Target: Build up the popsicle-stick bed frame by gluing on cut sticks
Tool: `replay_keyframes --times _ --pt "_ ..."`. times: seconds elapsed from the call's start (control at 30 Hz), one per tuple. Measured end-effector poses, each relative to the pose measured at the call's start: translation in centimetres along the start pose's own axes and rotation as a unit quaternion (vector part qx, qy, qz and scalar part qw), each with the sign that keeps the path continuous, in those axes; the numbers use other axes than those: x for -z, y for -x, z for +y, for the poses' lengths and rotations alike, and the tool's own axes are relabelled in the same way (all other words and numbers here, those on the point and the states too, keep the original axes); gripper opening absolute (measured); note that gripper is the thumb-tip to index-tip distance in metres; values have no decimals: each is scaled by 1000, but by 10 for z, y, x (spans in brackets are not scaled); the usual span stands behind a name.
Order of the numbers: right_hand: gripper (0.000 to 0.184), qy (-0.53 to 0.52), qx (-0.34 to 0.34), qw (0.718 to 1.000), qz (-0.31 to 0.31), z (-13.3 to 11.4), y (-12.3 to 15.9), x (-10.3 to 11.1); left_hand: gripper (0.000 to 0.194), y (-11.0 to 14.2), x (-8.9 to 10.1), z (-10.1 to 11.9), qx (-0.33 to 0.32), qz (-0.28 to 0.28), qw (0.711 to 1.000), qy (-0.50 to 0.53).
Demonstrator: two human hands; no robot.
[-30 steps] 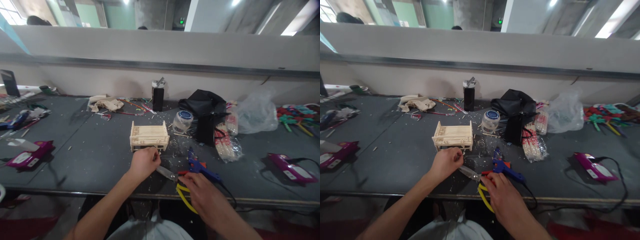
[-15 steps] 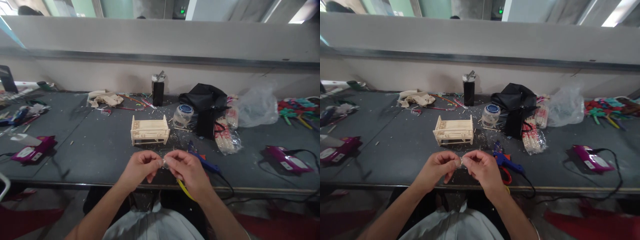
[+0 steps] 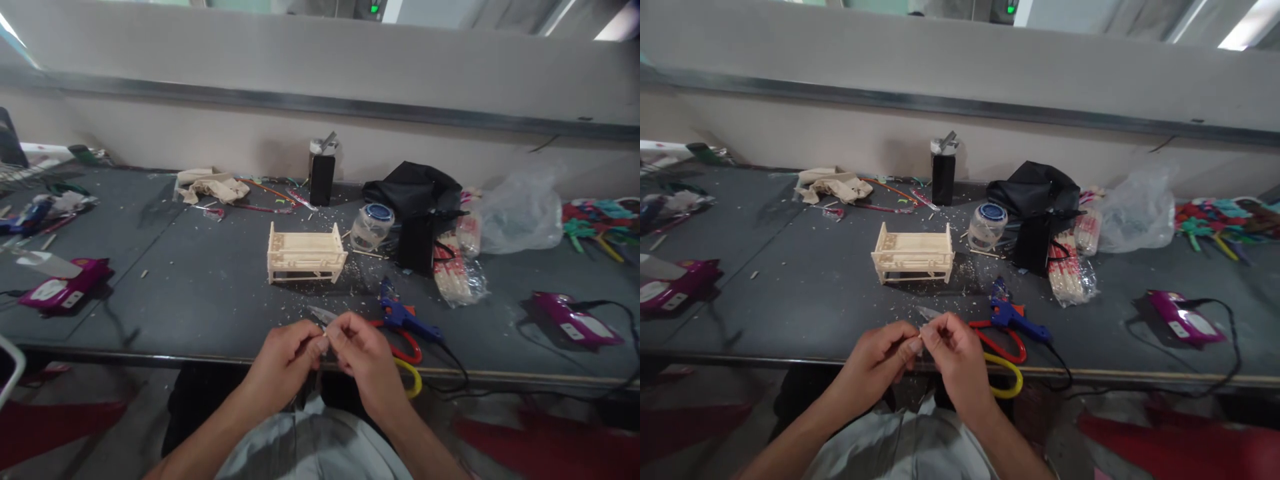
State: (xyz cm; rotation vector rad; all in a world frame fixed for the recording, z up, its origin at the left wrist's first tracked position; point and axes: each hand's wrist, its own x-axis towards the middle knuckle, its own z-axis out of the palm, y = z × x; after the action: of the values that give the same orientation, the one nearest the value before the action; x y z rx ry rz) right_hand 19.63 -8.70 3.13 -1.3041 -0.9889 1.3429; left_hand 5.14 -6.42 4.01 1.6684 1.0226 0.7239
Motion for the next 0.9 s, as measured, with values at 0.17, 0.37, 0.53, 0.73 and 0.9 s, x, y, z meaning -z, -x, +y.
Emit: replay_keyframes --times 0.17,0.37,0.53,0.73,0.9 --pt "32 67 8 995 -71 -12 11 9 30 12 6 -3 -51 -23 998 14" --pt "32 -106 -115 980 -125 -17 21 4 37 21 0 -16 40 -95 965 241" --pt "37 -154 -175 969 -76 -2 29 -10 37 21 -12 -23 85 -50 920 380" --pt "44 37 -87 992 -87 22 35 0 38 21 -3 -14 122 -10 903 412" --pt "23 201 76 972 -93 -2 29 16 39 22 -3 -14 142 -59 938 310"
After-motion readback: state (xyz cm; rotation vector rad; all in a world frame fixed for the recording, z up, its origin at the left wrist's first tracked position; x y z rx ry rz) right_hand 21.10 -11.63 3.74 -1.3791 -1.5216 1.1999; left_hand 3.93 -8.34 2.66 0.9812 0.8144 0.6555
